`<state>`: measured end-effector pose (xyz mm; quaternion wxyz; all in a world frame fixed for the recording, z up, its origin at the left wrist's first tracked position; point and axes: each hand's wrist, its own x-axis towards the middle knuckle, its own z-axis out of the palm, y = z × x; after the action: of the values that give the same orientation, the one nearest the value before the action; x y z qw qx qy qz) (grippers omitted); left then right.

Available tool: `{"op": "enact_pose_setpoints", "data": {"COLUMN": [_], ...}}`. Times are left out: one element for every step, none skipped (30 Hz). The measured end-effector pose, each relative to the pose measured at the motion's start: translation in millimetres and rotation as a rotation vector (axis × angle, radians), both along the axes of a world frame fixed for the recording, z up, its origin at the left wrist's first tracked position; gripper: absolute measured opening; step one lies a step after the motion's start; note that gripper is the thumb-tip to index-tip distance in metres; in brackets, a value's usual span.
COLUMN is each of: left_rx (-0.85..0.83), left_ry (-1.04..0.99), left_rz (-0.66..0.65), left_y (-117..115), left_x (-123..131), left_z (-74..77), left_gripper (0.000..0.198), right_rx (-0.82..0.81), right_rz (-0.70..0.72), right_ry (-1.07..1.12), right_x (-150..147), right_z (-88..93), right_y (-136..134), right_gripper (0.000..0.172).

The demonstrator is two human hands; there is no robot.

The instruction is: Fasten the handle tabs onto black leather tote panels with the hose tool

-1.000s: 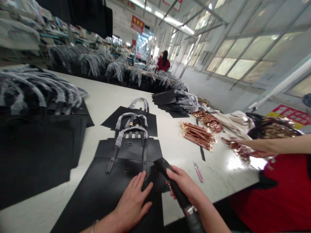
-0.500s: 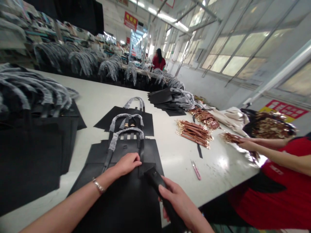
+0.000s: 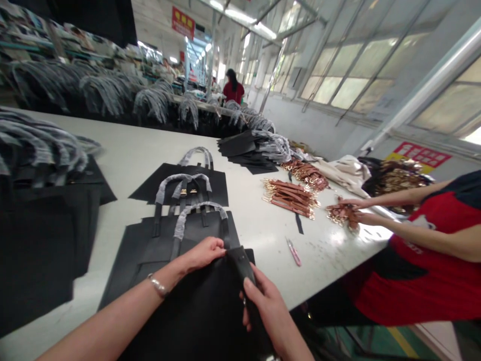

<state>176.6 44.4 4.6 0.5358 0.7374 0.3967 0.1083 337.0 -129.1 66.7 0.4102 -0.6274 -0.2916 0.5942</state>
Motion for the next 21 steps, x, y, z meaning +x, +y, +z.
{"op": "enact_pose_setpoints", "data": {"left_rx": [-0.002,0.0,0.004,0.011,0.018,0.024,0.03,0.037,0.045,0.052,0.06,0.066,0.071,0.075,0.077,0.077,0.073,0.065,0.054,0.038,0.019], "left_ry": [-0.002,-0.001,0.002,0.008,0.016,0.026,0.038,0.052,0.067,0.084,0.099,0.113,0.124,0.133,0.141,0.145,0.146,0.144,0.137,0.127,0.114], "left_rz": [0.007,0.017,0.027,0.034,0.036,0.034,0.032,0.03,0.03,0.032,0.036,0.04,0.042,0.045,0.049,0.052,0.056,0.06,0.062,0.06,0.055], "left_y": [-1.8,-3.0,-3.9,-4.4,-4.6,-4.7,-4.7,-4.6,-4.5,-4.3,-4.2,-4.0,-4.0,-4.1,-4.2,-4.5,-4.9,-5.3,-5.8,-6.2,-6.7], "left_x": [2.6,4.7,6.3,7.6,8.9,10.1,11.5,13.0,14.7,16.4,18.1,19.5,20.8,21.7,22.4,22.8,23.0,23.1,23.1,23.1,23.0], "left_z": [-2.1,-4.1,-5.9,-7.7,-9.2,-10.5,-11.6,-12.4,-12.9,-13.1,-13.0,-12.7,-12.3,-12.0,-11.6,-11.5,-11.4,-11.5,-11.7,-11.9,-12.0], "left_gripper": [0.023,0.021,0.018,0.016,0.015,0.014,0.013,0.013,0.013,0.014,0.014,0.015,0.015,0.015,0.016,0.016,0.016,0.016,0.016,0.015,0.013], "right_rx": [0.004,-0.004,-0.018,-0.036,-0.055,-0.074,-0.089,-0.103,-0.109,-0.104,-0.086,-0.057,-0.03,-0.01,-0.003,-0.008,-0.024,-0.047,-0.066,-0.076,-0.078], "right_rz": [-0.026,-0.032,-0.022,-0.004,0.013,0.023,0.025,0.024,0.015,-0.004,-0.034,-0.071,-0.105,-0.124,-0.119,-0.092,-0.048,-0.001,0.038,0.067,0.084], "right_ry": [-0.01,-0.011,-0.001,0.015,0.033,0.045,0.052,0.055,0.052,0.045,0.035,0.021,0.006,-0.009,-0.017,-0.016,-0.008,0.006,0.022,0.038,0.054], "right_x": [3.6,7.6,11.4,14.5,16.7,17.7,17.5,16.5,14.9,13.2,11.9,11.2,11.4,12.2,13.5,14.9,15.8,15.9,15.0,13.3,10.8], "right_z": [0.6,1.0,0.8,-0.1,-1.7,-4.2,-7.3,-10.8,-14.4,-17.6,-20.2,-21.9,-22.6,-22.5,-21.9,-21.1,-20.5,-20.3,-20.8,-21.8,-23.1], "right_y": [-2.1,-5.5,-9.8,-14.5,-19.0,-22.7,-25.1,-26.0,-25.5,-24.1,-22.2,-20.6,-19.8,-20.2,-21.9,-24.7,-27.9,-31.1,-33.4,-34.3,-33.5], "right_gripper": [0.068,0.067,0.066,0.066,0.065,0.065,0.065,0.065,0.065,0.066,0.066,0.066,0.065,0.066,0.066,0.067,0.069,0.07,0.071,0.073,0.074]}}
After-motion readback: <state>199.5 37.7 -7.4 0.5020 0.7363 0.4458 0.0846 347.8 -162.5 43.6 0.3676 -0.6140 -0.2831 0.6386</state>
